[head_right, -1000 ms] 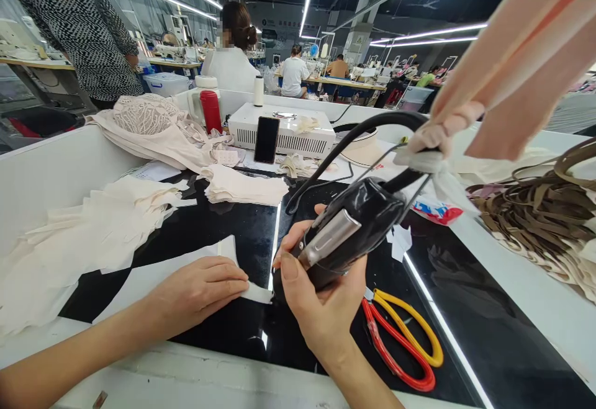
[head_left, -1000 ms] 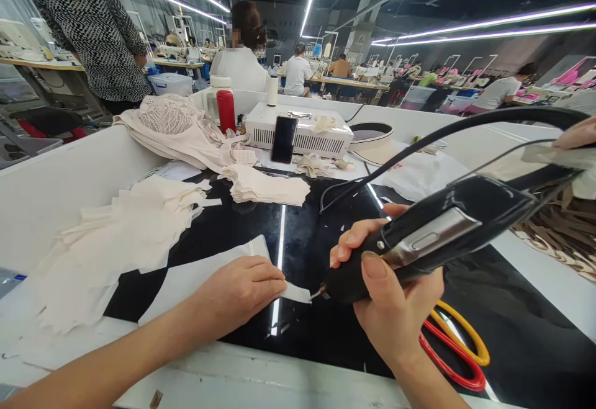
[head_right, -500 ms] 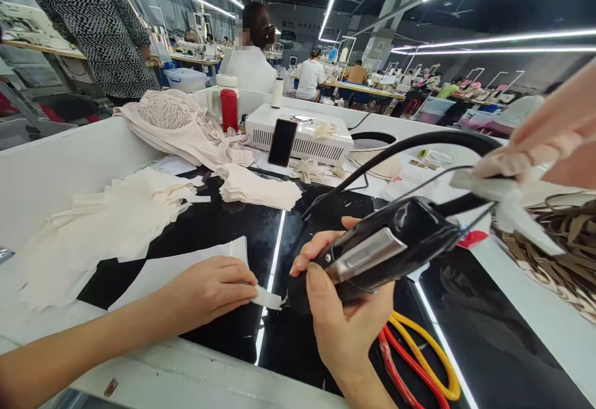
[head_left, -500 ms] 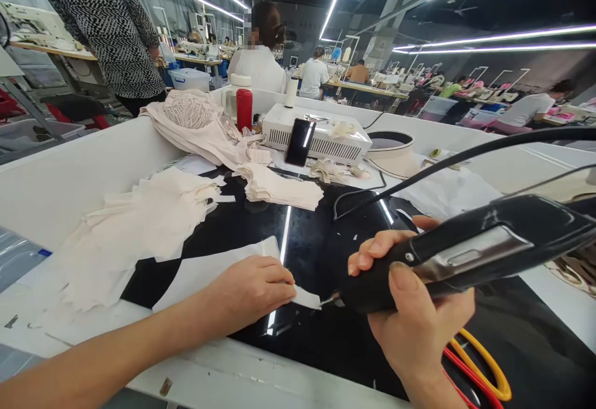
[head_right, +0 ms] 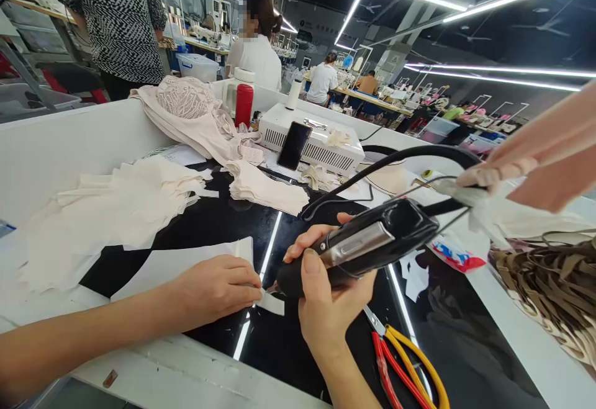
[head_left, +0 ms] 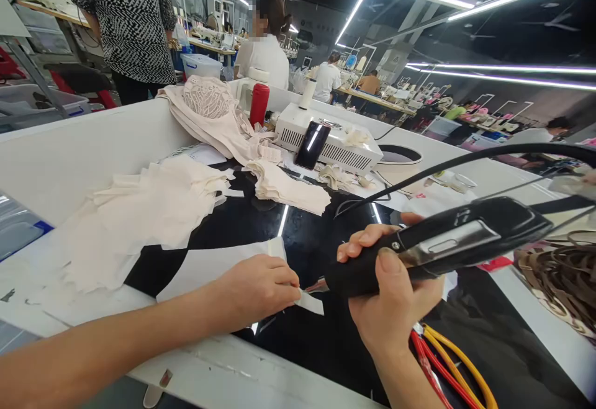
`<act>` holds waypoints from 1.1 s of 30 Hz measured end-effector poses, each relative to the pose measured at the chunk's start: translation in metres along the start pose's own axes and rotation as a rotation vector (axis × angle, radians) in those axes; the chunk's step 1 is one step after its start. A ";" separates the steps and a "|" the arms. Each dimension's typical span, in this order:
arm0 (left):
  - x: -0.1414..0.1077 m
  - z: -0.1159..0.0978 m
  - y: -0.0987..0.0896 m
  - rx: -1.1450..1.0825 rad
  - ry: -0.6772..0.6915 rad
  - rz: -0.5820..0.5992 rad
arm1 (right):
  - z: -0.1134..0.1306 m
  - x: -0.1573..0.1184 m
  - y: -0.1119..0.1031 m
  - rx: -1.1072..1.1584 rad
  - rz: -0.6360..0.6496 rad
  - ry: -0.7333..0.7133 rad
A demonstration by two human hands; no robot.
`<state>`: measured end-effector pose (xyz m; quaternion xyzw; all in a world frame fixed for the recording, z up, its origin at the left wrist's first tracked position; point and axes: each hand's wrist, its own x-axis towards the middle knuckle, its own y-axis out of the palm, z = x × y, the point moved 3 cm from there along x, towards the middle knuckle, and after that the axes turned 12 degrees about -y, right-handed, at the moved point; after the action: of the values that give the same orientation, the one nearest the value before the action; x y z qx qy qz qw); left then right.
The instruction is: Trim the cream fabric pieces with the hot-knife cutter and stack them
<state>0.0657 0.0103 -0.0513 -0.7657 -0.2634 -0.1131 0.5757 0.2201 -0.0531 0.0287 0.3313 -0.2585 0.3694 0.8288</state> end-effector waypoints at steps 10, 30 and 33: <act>-0.001 0.001 0.001 -0.002 0.009 -0.009 | 0.001 -0.002 0.001 -0.010 0.026 -0.005; 0.000 0.000 -0.007 0.008 0.005 0.029 | 0.011 -0.002 -0.009 -0.006 -0.012 -0.033; 0.000 0.000 -0.007 0.006 0.008 0.026 | 0.014 -0.005 -0.005 0.032 0.006 -0.033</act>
<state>0.0618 0.0117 -0.0459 -0.7669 -0.2515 -0.1081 0.5804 0.2188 -0.0683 0.0324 0.3500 -0.2671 0.3703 0.8179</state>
